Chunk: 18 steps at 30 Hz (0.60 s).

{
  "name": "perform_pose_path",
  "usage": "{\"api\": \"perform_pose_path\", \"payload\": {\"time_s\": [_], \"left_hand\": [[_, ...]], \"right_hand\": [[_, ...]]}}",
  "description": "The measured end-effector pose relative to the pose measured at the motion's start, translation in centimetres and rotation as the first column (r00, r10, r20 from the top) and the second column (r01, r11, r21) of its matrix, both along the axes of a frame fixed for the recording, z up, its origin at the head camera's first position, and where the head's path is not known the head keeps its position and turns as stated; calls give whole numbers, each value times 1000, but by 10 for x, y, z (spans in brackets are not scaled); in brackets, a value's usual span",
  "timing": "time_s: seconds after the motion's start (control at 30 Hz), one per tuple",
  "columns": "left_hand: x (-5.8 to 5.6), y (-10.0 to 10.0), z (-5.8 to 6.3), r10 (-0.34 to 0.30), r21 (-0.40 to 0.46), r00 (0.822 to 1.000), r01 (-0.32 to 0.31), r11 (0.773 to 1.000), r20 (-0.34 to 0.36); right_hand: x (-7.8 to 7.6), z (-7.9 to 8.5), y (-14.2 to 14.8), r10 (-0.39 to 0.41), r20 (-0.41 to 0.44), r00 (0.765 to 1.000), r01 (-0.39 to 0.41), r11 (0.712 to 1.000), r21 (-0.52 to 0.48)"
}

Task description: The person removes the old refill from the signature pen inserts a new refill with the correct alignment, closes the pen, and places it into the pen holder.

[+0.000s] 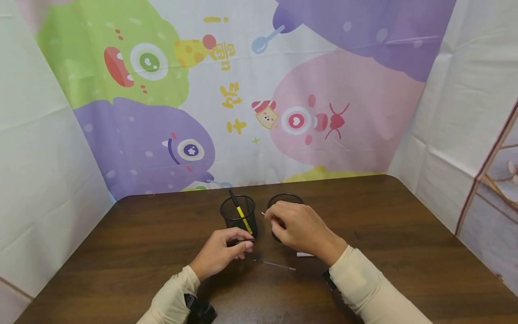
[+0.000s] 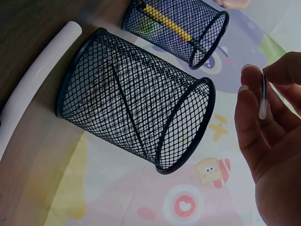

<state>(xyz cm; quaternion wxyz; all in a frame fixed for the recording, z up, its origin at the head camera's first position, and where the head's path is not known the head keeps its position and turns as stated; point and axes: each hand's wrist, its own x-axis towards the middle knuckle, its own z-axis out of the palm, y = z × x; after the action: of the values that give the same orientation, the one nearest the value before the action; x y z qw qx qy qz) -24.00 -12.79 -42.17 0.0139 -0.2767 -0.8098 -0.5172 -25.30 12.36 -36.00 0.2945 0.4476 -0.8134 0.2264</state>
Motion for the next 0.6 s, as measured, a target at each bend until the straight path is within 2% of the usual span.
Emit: {"api": "perform_pose_path", "payload": {"time_s": [0.6], "left_hand": [[-1,0,-1,8,-5,1000,-8,1000,7]], "right_hand": [[1,-5,-3,33,41,999,-34,999,32]]}}
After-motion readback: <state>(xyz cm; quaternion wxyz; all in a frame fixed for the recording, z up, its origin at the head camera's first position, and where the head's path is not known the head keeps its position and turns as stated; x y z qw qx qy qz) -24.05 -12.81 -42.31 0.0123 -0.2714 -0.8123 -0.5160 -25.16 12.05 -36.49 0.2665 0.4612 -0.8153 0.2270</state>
